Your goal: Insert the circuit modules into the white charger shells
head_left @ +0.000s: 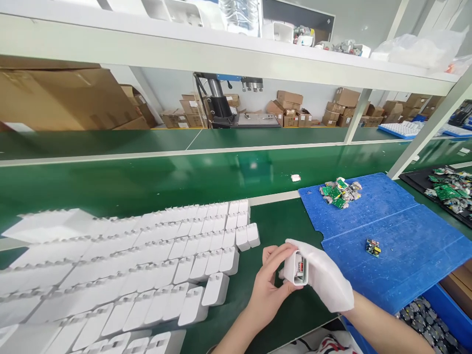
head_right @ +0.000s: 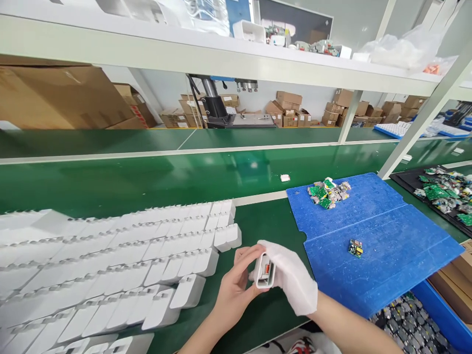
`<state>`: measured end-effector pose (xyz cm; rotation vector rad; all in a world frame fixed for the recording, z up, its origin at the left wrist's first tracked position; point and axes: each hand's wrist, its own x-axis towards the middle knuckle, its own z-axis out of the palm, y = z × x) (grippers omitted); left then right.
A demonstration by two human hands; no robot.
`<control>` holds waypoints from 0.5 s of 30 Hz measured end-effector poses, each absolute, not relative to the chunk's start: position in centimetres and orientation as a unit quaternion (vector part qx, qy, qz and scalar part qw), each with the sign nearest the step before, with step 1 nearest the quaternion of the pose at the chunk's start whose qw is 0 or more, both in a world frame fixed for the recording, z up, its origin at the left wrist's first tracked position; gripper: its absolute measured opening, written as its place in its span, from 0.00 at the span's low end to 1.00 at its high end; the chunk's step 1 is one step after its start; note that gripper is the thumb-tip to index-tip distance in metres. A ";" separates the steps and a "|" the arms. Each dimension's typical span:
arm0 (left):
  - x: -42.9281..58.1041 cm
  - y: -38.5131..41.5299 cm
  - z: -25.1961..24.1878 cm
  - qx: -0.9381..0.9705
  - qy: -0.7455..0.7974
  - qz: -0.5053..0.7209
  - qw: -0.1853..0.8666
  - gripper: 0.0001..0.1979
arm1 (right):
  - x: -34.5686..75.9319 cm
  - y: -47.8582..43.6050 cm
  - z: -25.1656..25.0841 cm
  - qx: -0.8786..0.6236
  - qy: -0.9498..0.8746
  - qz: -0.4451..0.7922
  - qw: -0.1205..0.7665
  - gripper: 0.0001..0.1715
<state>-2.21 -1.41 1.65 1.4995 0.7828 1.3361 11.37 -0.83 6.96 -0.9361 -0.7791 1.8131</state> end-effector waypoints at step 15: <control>-2.6 -1.1 2.3 0.565 0.328 0.521 0.549 0.25 | 12.8 -0.5 9.6 -0.434 -0.347 0.751 0.355 0.38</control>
